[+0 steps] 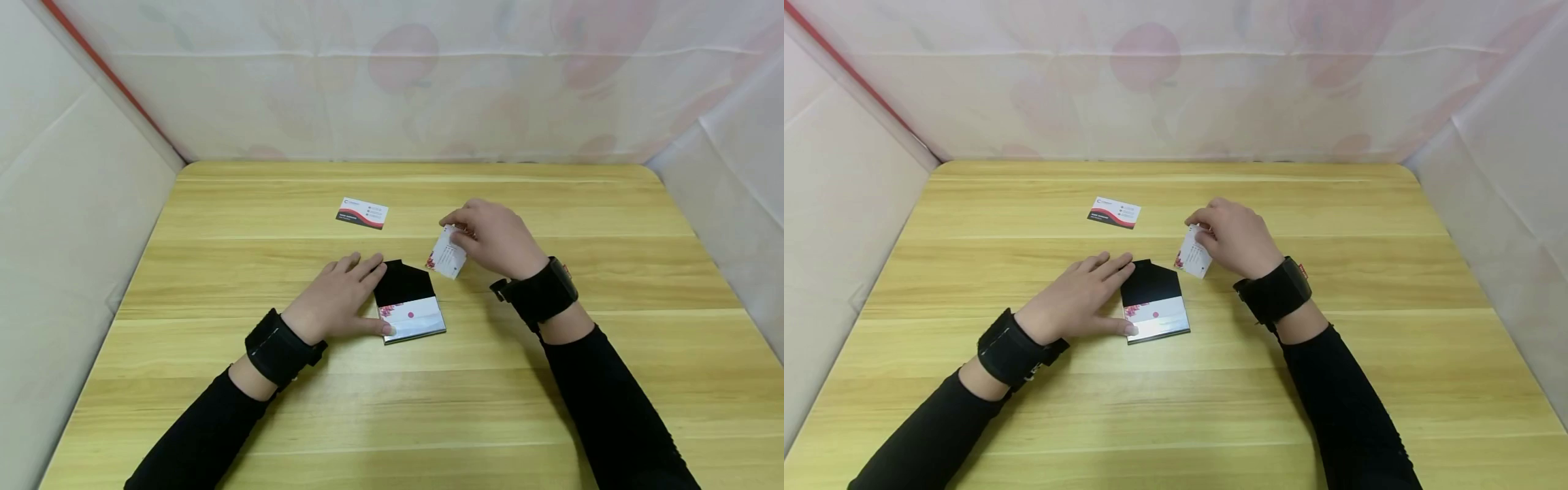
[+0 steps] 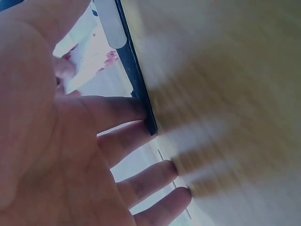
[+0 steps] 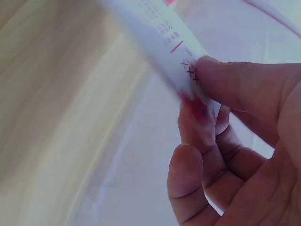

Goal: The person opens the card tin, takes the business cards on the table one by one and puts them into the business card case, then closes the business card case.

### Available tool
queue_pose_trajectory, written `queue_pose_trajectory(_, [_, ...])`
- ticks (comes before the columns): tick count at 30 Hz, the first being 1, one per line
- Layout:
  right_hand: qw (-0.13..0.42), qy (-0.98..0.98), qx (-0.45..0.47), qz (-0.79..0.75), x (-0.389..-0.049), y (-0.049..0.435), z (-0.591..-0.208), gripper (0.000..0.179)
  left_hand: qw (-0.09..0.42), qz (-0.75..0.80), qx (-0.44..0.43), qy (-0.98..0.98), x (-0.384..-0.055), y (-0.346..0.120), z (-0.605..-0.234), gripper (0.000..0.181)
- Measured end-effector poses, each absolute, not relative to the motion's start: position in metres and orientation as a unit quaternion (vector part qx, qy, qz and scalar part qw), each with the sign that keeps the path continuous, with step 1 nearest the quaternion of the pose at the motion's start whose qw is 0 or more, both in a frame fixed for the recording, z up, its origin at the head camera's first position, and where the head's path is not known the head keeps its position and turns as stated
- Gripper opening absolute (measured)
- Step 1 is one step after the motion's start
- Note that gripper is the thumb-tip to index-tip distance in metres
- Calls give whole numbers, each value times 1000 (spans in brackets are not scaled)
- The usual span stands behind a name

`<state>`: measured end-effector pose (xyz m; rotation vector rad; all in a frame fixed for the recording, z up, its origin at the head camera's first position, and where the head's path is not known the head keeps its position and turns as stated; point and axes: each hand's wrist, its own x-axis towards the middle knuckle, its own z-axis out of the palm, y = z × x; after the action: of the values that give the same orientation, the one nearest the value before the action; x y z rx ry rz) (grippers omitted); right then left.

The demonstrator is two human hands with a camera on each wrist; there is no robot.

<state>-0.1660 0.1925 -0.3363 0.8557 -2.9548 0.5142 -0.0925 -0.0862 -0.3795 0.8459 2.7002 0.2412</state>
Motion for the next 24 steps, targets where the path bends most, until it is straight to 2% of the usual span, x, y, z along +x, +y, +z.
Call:
queue_pose_trajectory(4, [47, -921, 317, 223, -162, 191, -329, 9, 151, 89, 296, 939, -92, -87, -379, 107])
queue_pose_trajectory(8, [65, -899, 348, 256, -159, 188, -328, 18, 153, 91, 297, 938, -92, -87, -380, 107])
queue_pose_trajectory(12, [75, -895, 349, 266, -159, 186, -326, 15, 152, 88, 298, 938, -93, -87, -379, 107])
queue_pose_trajectory(17, [40, -908, 335, 248, -157, 186, -326, 23, 148, 88, 299, 938, -93, -87, -379, 108])
queue_pose_trajectory(19, [26, -909, 337, 245, -156, 185, -329, 21, 149, 87, 298, 939, -92, -87, -379, 108])
queue_pose_trajectory(22, [24, -896, 357, 261, -154, 181, -333, 16, 152, 87, 296, 939, -91, -87, -380, 108])
queue_pose_trajectory(24, [26, -884, 375, 276, -154, 178, -335, 21, 154, 87, 295, 939, -90, -87, -380, 108])
